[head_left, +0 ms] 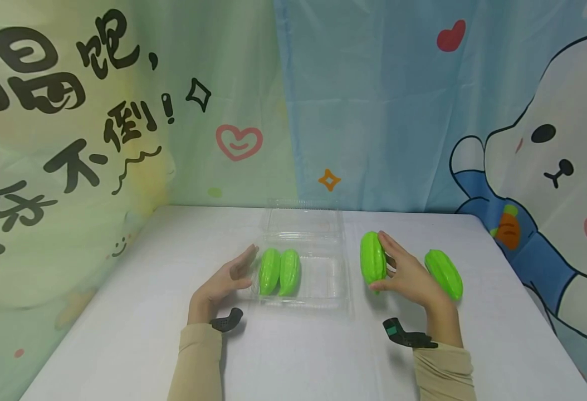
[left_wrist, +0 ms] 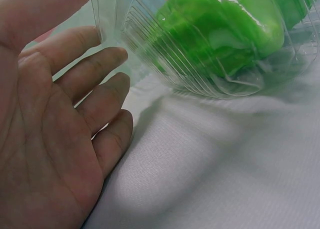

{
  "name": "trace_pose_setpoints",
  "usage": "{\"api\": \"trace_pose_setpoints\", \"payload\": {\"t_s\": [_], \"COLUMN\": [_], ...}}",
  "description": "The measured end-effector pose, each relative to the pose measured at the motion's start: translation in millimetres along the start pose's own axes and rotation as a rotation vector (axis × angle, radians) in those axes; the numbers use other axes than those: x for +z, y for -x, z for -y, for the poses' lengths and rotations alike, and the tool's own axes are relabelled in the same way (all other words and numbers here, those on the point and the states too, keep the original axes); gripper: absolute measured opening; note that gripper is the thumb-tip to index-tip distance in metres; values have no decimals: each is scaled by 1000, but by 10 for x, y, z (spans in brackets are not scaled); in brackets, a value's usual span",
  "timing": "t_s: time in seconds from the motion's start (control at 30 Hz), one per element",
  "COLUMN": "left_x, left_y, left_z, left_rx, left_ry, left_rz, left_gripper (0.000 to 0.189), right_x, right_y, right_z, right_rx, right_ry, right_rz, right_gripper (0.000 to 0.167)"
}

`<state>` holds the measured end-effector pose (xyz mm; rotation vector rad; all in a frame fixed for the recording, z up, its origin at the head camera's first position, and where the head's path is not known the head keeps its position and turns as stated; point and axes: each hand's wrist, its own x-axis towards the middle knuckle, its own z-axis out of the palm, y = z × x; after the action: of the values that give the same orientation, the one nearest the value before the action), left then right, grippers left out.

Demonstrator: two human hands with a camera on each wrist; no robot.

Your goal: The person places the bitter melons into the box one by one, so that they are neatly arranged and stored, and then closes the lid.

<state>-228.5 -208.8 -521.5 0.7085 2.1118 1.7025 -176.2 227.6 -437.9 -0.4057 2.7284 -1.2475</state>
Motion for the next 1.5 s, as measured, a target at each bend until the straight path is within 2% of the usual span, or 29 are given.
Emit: {"api": "trace_pose_setpoints", "payload": {"t_s": [0.2, 0.77, 1.0, 1.27, 1.5], "left_x": [6, 4, -2, 8, 15], "left_y": [-4, -4, -7, -6, -1], "left_z": [-11, -19, 3, -26, -35], "left_rx": [-14, 4, 17, -16, -10], "left_ry": [3, 6, 34, 26, 23], "left_rz": [-7, 1, 8, -12, -8], "left_gripper": [86, 86, 86, 85, 84], "right_x": [23, 133, 179, 230, 271], "right_y": [-25, -88, -106, -137, -163], "right_z": [28, 138, 175, 201, 217], "right_rx": [-24, -52, -67, -86, -98], "right_ry": [-23, -37, -29, -20, -34], "right_rz": [12, 19, 20, 6, -3], "right_gripper": [120, 119, 118, 118, 118]}}
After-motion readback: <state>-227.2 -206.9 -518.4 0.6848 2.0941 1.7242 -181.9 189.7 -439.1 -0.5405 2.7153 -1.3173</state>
